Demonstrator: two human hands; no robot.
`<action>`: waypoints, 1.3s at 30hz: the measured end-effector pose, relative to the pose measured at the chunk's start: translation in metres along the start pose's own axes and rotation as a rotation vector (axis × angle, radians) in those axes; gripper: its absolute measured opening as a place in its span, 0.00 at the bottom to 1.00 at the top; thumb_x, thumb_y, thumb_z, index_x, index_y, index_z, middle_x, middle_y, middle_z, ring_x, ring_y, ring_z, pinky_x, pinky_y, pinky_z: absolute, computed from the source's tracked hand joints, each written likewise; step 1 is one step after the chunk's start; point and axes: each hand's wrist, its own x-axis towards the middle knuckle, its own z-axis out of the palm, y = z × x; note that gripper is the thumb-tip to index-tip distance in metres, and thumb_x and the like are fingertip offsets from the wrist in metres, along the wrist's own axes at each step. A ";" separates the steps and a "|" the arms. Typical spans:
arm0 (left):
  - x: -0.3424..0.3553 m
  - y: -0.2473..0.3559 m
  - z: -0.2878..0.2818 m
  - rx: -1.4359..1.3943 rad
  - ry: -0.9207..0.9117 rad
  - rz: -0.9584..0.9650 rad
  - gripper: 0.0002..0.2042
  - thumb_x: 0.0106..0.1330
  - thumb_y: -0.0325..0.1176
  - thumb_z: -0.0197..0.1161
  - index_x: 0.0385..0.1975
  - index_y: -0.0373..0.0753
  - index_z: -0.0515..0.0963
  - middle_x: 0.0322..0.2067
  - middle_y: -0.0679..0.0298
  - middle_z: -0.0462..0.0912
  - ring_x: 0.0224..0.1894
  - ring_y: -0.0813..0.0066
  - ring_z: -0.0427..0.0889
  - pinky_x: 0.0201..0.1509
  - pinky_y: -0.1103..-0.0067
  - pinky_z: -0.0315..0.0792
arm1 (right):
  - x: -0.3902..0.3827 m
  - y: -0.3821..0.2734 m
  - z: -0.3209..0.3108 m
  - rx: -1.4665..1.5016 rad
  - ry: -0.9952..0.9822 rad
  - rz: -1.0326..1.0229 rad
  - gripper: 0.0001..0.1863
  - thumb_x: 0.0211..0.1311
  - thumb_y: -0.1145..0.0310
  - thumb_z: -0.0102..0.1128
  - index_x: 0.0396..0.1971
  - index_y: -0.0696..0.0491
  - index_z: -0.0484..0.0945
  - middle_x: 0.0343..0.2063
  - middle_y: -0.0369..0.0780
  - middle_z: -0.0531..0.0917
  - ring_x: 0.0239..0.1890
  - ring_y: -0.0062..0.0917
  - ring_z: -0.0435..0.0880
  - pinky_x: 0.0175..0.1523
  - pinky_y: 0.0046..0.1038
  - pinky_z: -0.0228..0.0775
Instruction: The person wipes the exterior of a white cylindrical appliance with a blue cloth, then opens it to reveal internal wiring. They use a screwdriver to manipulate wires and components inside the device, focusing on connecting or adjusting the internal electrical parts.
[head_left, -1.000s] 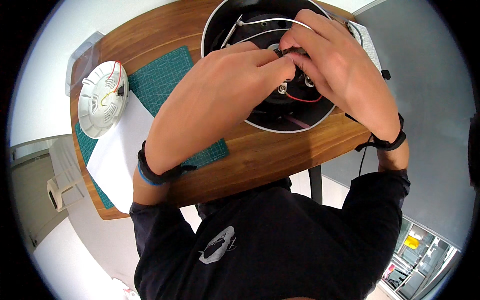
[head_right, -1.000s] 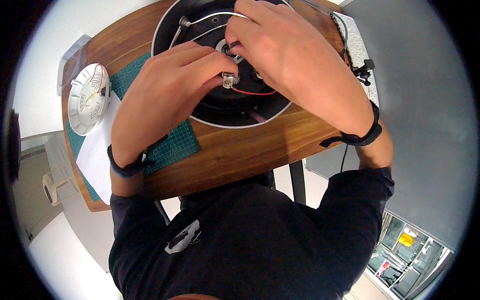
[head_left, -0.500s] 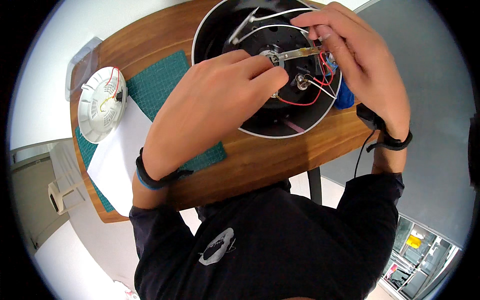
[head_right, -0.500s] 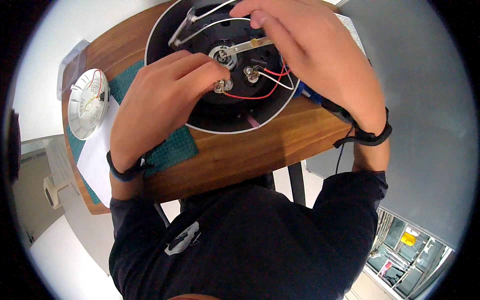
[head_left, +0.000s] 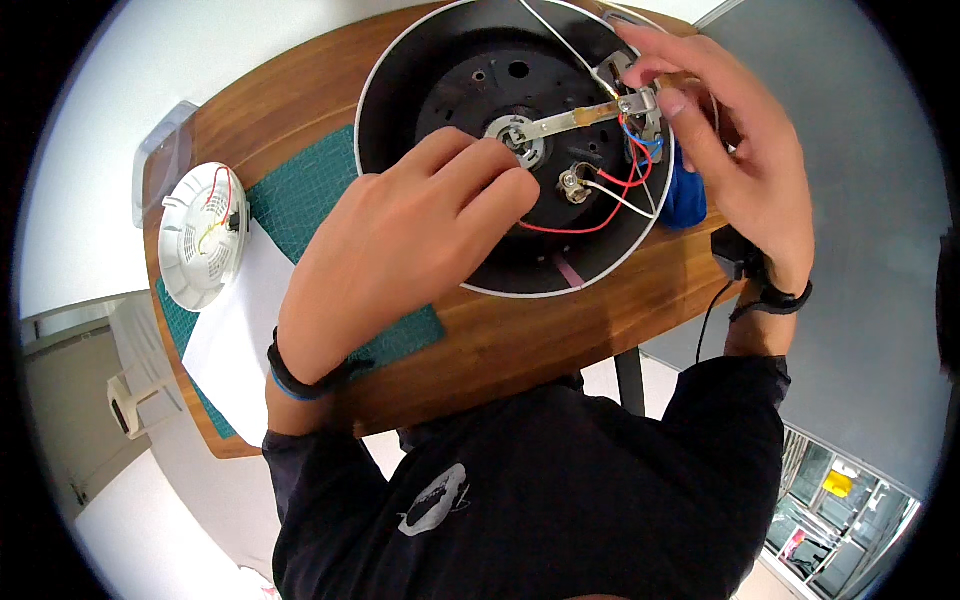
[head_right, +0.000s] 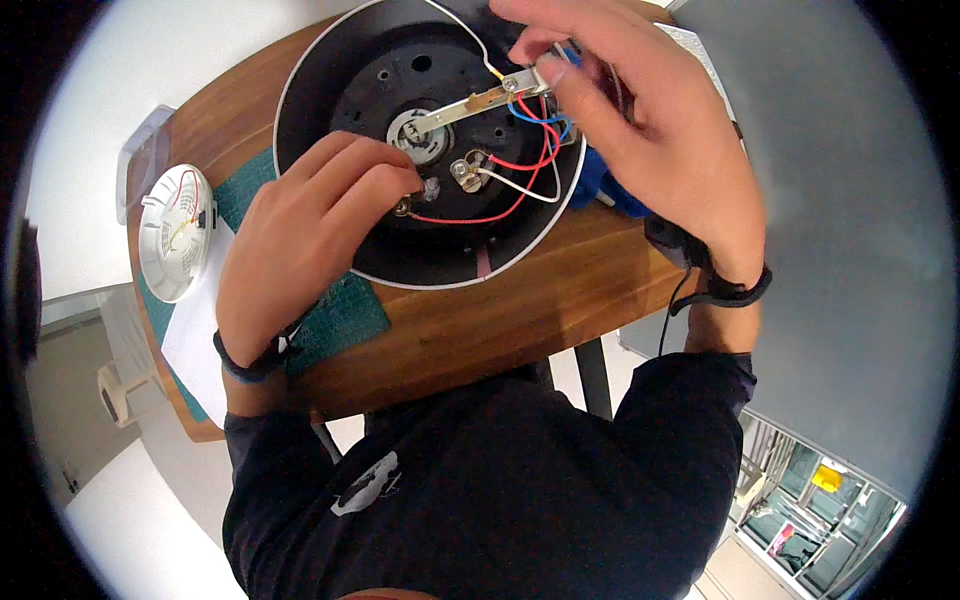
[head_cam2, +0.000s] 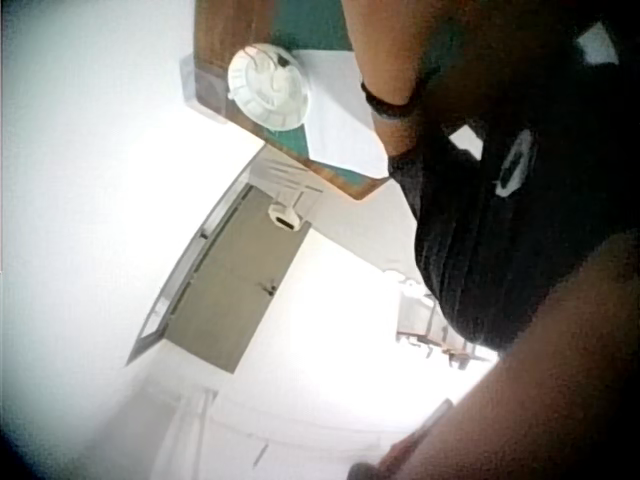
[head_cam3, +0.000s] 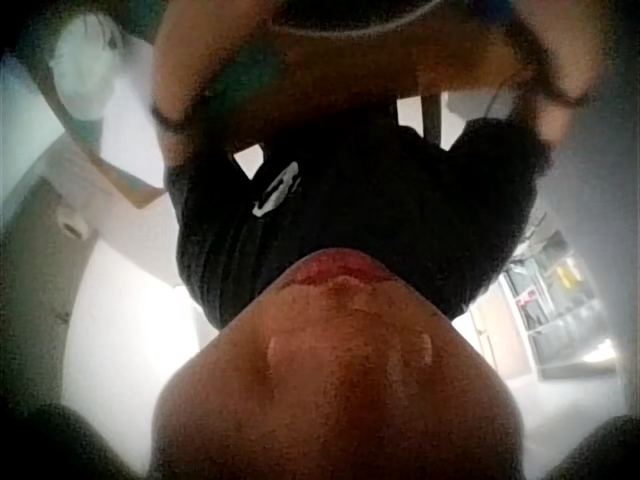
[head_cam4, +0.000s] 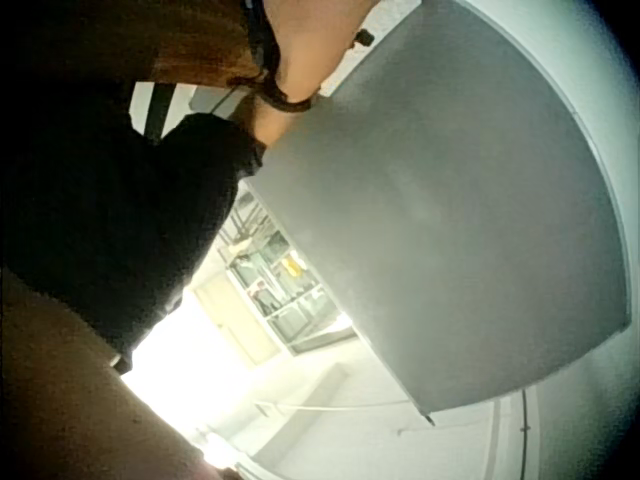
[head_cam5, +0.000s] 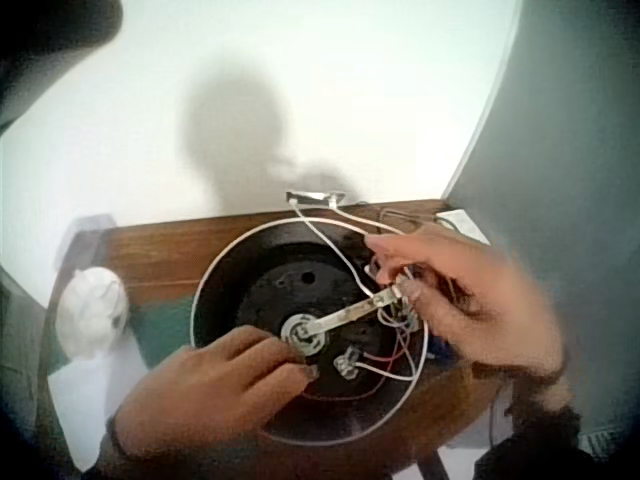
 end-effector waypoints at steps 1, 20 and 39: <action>0.000 0.000 0.000 0.000 0.004 0.001 0.12 0.62 0.24 0.66 0.45 0.42 0.81 0.47 0.63 0.86 0.50 0.58 0.87 0.43 0.69 0.85 | -0.001 -0.003 0.000 -0.083 0.004 0.014 0.20 0.68 0.80 0.70 0.59 0.54 0.86 0.51 0.34 0.85 0.38 0.17 0.79 0.40 0.22 0.68; -0.001 -0.001 -0.001 0.057 -0.024 0.030 0.12 0.61 0.25 0.69 0.45 0.39 0.81 0.47 0.63 0.84 0.45 0.62 0.83 0.37 0.72 0.83 | -0.029 -0.018 0.014 -0.450 -0.053 -0.209 0.14 0.51 0.79 0.83 0.39 0.56 0.91 0.29 0.38 0.78 0.30 0.27 0.81 0.32 0.28 0.70; -0.002 0.000 0.000 0.034 -0.003 0.046 0.12 0.61 0.24 0.67 0.45 0.38 0.80 0.47 0.62 0.84 0.48 0.60 0.85 0.36 0.71 0.84 | -0.030 -0.018 0.014 -0.103 0.051 -0.016 0.10 0.75 0.77 0.60 0.48 0.58 0.88 0.36 0.34 0.81 0.29 0.15 0.74 0.31 0.20 0.60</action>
